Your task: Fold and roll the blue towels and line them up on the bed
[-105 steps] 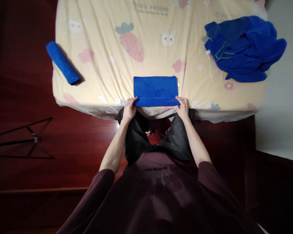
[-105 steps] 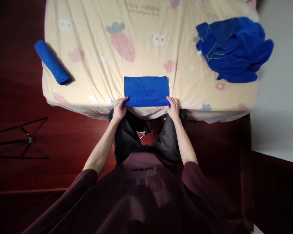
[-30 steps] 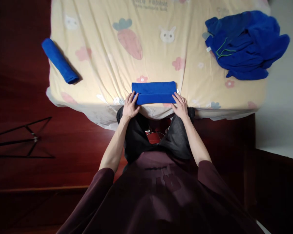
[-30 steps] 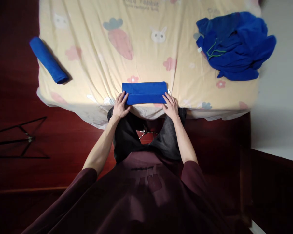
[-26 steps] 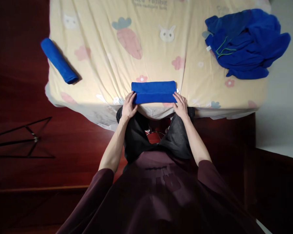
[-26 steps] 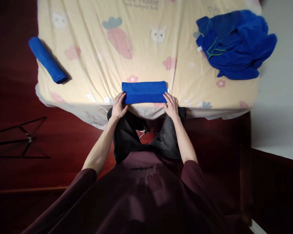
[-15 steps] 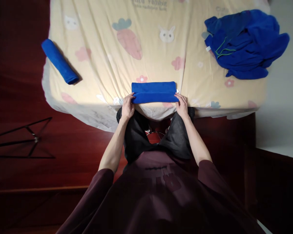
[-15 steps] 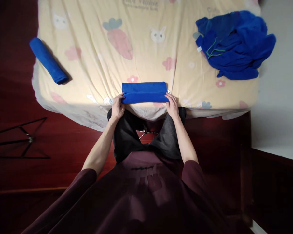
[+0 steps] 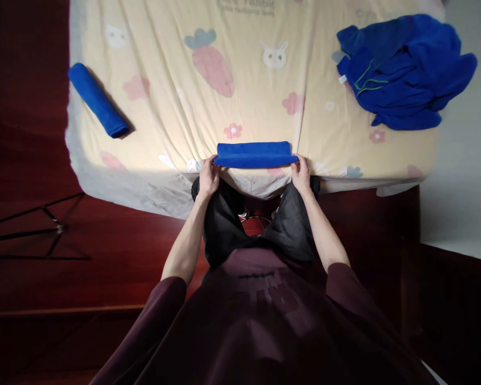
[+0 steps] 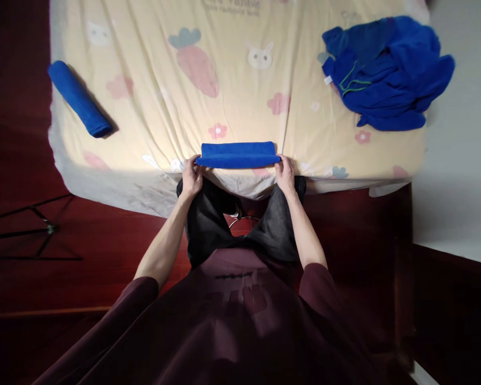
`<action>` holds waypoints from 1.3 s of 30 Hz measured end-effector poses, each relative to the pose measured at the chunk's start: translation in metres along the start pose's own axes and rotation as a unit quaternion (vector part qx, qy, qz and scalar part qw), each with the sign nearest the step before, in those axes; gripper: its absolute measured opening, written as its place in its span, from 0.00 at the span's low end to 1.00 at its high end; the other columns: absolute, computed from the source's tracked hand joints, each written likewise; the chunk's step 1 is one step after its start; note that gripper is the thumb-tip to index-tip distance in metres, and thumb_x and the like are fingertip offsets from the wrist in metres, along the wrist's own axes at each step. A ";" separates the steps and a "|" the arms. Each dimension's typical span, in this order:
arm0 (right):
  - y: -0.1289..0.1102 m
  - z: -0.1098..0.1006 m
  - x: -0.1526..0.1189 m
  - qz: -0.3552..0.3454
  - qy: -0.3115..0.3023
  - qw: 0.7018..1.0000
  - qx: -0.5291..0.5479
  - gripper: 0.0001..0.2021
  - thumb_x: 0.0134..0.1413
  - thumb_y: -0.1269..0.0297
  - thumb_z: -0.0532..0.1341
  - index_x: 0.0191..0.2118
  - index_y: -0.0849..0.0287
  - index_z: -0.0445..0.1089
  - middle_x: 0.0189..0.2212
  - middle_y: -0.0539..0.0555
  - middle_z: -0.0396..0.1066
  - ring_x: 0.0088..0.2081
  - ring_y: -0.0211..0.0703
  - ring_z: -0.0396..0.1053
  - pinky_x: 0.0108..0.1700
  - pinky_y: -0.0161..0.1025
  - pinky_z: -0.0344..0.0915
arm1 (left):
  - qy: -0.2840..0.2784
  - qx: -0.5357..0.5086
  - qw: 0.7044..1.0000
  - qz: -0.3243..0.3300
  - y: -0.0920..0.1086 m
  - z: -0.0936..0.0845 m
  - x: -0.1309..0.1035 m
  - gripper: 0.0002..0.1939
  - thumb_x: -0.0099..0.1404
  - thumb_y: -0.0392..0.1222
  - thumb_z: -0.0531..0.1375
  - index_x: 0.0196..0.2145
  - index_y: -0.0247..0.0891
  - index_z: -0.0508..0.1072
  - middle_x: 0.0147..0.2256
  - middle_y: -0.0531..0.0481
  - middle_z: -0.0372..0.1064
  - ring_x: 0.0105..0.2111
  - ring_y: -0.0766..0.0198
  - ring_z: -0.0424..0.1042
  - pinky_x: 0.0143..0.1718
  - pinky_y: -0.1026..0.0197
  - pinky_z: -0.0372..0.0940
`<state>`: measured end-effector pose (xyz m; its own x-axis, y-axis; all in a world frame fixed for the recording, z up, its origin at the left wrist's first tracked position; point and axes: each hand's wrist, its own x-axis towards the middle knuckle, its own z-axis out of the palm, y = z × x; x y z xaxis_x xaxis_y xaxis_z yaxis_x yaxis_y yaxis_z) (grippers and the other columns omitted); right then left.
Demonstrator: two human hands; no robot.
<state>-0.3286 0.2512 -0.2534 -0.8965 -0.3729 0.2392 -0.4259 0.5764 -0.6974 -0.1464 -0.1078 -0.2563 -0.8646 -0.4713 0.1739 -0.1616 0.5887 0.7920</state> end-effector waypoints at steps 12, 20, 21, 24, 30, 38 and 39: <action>0.010 0.009 0.001 0.082 0.015 0.995 0.059 0.31 0.75 0.37 0.52 0.60 0.59 0.74 0.53 0.67 0.79 0.57 0.57 0.78 0.64 0.56 0.75 | 0.016 -0.041 0.998 -0.033 0.003 0.001 0.000 0.38 0.79 0.74 0.45 0.65 0.39 0.64 0.37 0.47 0.69 0.39 0.57 0.75 0.53 0.50 0.73; 0.010 0.007 0.002 0.062 0.042 0.996 0.046 0.37 0.72 0.29 0.49 0.58 0.60 0.74 0.36 0.58 0.79 0.41 0.51 0.79 0.54 0.50 0.78 | -0.003 -0.031 0.997 -0.065 0.002 -0.005 0.001 0.38 0.78 0.73 0.47 0.62 0.38 0.70 0.39 0.43 0.76 0.42 0.53 0.79 0.53 0.50 0.73; 0.010 0.007 0.002 0.060 0.043 0.996 0.045 0.37 0.72 0.29 0.49 0.57 0.59 0.74 0.35 0.57 0.78 0.41 0.50 0.79 0.54 0.50 0.78 | -0.011 -0.027 0.998 -0.064 0.003 -0.005 0.002 0.39 0.78 0.74 0.46 0.62 0.38 0.71 0.44 0.40 0.78 0.47 0.51 0.79 0.56 0.49 0.72; 0.011 0.007 0.003 0.067 0.040 0.996 0.052 0.37 0.72 0.29 0.49 0.57 0.60 0.74 0.36 0.58 0.78 0.41 0.51 0.79 0.53 0.50 0.79 | -0.024 -0.033 0.996 -0.075 0.006 -0.004 0.006 0.40 0.77 0.75 0.45 0.60 0.38 0.75 0.54 0.35 0.78 0.57 0.46 0.76 0.63 0.46 0.69; 0.017 0.009 0.006 0.079 0.033 0.994 0.072 0.38 0.70 0.29 0.51 0.57 0.62 0.74 0.44 0.65 0.80 0.50 0.56 0.80 0.58 0.54 0.77 | -0.045 -0.029 0.991 -0.124 0.013 -0.005 0.012 0.31 0.74 0.70 0.53 0.47 0.38 0.78 0.38 0.44 0.78 0.42 0.53 0.77 0.51 0.54 0.71; 0.018 0.014 0.009 0.074 0.055 0.993 0.068 0.37 0.70 0.28 0.51 0.54 0.60 0.76 0.46 0.65 0.81 0.50 0.53 0.81 0.59 0.51 0.78 | -0.004 -0.036 0.986 -0.165 0.028 -0.006 0.011 0.22 0.71 0.63 0.60 0.38 0.40 0.76 0.27 0.52 0.67 0.30 0.60 0.67 0.37 0.60 0.65; 0.017 0.014 0.009 0.076 0.055 0.993 0.066 0.37 0.70 0.28 0.51 0.54 0.60 0.76 0.46 0.65 0.81 0.50 0.54 0.81 0.59 0.51 0.77 | 0.000 -0.040 0.985 -0.165 0.029 -0.006 0.010 0.22 0.71 0.64 0.61 0.37 0.40 0.76 0.26 0.52 0.66 0.30 0.61 0.67 0.36 0.60 0.64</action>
<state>-0.3421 0.2476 -0.2730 -0.9600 -0.2038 0.1919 -0.2719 0.5162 -0.8122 -0.1568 -0.0997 -0.2281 -0.7708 -0.6291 -0.1006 -0.3958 0.3491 0.8494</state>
